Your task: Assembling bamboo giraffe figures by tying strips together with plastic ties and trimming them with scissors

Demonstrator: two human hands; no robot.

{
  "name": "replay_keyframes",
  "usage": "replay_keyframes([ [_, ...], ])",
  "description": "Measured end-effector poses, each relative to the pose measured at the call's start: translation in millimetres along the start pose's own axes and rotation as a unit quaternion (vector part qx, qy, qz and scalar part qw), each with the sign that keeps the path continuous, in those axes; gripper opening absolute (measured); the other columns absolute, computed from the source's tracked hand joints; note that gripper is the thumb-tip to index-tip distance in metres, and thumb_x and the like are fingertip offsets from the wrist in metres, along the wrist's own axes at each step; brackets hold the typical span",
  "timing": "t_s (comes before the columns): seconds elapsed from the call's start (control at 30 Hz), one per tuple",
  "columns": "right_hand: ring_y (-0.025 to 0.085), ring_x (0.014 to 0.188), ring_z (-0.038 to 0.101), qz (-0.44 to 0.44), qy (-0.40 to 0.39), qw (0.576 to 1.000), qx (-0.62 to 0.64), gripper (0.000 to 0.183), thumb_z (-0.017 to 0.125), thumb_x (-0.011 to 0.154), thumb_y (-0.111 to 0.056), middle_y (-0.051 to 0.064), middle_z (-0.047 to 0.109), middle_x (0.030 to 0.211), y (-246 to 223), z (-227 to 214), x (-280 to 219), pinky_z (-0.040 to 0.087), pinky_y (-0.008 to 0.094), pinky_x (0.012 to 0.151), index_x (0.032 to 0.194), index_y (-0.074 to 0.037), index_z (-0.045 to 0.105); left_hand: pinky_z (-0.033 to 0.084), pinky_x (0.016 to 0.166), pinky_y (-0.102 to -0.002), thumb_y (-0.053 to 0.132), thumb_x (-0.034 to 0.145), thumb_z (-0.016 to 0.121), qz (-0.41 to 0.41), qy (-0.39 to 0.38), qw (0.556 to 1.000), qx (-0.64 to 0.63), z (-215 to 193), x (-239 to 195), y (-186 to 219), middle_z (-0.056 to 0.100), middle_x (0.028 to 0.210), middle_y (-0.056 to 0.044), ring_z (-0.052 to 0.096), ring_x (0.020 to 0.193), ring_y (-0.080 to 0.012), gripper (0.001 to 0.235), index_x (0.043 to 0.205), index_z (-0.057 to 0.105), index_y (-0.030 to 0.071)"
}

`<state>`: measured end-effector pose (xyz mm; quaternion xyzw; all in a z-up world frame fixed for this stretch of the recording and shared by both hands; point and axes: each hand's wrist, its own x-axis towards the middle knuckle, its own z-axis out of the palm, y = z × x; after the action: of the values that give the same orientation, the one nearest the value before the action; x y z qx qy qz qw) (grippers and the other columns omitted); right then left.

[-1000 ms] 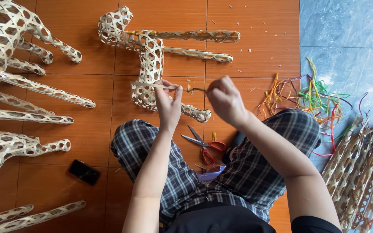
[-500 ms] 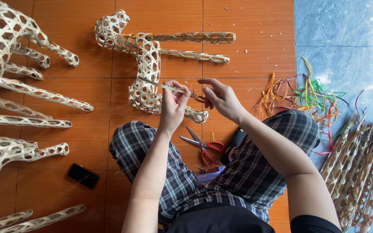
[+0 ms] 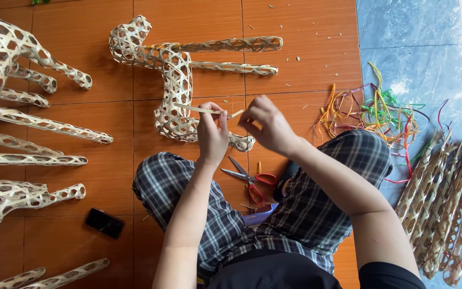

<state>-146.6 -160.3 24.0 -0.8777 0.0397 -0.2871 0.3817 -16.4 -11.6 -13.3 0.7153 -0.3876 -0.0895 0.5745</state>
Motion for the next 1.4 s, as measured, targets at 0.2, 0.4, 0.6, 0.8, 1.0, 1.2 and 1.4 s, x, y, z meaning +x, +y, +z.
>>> replay_keyframes([
  [0.2,0.031,0.101,0.069,0.06,0.054,0.994,0.069,0.014,0.067,0.109,0.001,0.014,0.061,0.106,20,1,-1,0.06,0.04,0.081,0.122,-0.002,0.069,0.066,0.09,-0.04,0.003,0.112,0.059,-0.029,-0.011,0.99,-0.141,0,10,13,0.064,0.101,-0.008,0.078,0.091,-0.0202,0.016,0.119,0.045,0.007],
  [0.4,0.027,0.094,0.074,0.15,-0.026,0.975,0.16,0.012,0.077,0.103,-0.003,0.013,0.072,0.097,16,3,-7,0.062,0.039,0.082,0.116,-0.002,0.078,0.062,0.093,-0.035,0.004,0.109,0.066,-0.067,-0.016,0.979,-0.192,0,9,4,0.065,0.103,-0.009,0.077,0.098,-0.0204,0.025,0.121,0.044,0.008],
  [0.6,0.021,0.087,0.068,0.144,0.01,0.98,0.138,0.008,0.083,0.097,-0.003,0.007,0.065,0.09,26,7,-12,0.058,0.033,0.073,0.101,-0.005,0.077,0.066,0.093,-0.037,0.002,0.11,0.063,-0.088,0.001,0.973,-0.214,2,9,17,0.065,0.102,-0.012,0.079,0.098,-0.0257,0.026,0.123,0.041,0.006],
  [0.8,0.026,0.082,0.06,0.061,0.057,0.989,-0.12,0.014,0.08,0.098,-0.004,0.005,0.054,0.085,22,17,3,0.051,0.039,0.072,0.096,-0.009,0.067,0.065,0.085,-0.029,0.006,0.11,0.064,-0.088,0.089,0.976,-0.177,27,-3,-1,0.06,0.098,-0.008,0.078,0.092,-0.0188,0.027,0.117,0.038,0.01],
  [1.0,0.023,0.077,0.066,0.143,0.012,0.988,0.049,0.007,0.08,0.098,-0.003,0.009,0.061,0.086,29,4,3,0.053,0.036,0.065,0.102,-0.005,0.074,0.068,0.091,-0.033,0.002,0.11,0.063,-0.115,0.1,0.959,-0.237,16,4,17,0.063,0.1,-0.008,0.078,0.092,-0.0181,0.029,0.123,0.039,0.01],
  [1.2,0.021,0.074,0.066,0.175,-0.007,0.978,0.117,0.005,0.078,0.1,-0.001,0.012,0.062,0.083,24,-2,-1,0.052,0.036,0.063,0.099,-0.003,0.074,0.068,0.088,-0.03,0.0,0.108,0.064,-0.112,0.137,0.966,-0.191,15,4,1,0.067,0.105,-0.011,0.079,0.092,-0.0196,0.026,0.118,0.041,0.01],
  [1.4,0.014,0.076,0.068,0.25,-0.03,0.913,0.321,0.008,0.074,0.106,-0.01,0.007,0.069,0.08,33,-10,-8,0.057,0.027,0.069,0.103,-0.002,0.074,0.072,0.088,-0.034,-0.002,0.106,0.065,-0.169,0.096,0.937,-0.292,11,14,0,0.068,0.106,-0.016,0.08,0.089,-0.0253,0.026,0.12,0.044,0.007],
])
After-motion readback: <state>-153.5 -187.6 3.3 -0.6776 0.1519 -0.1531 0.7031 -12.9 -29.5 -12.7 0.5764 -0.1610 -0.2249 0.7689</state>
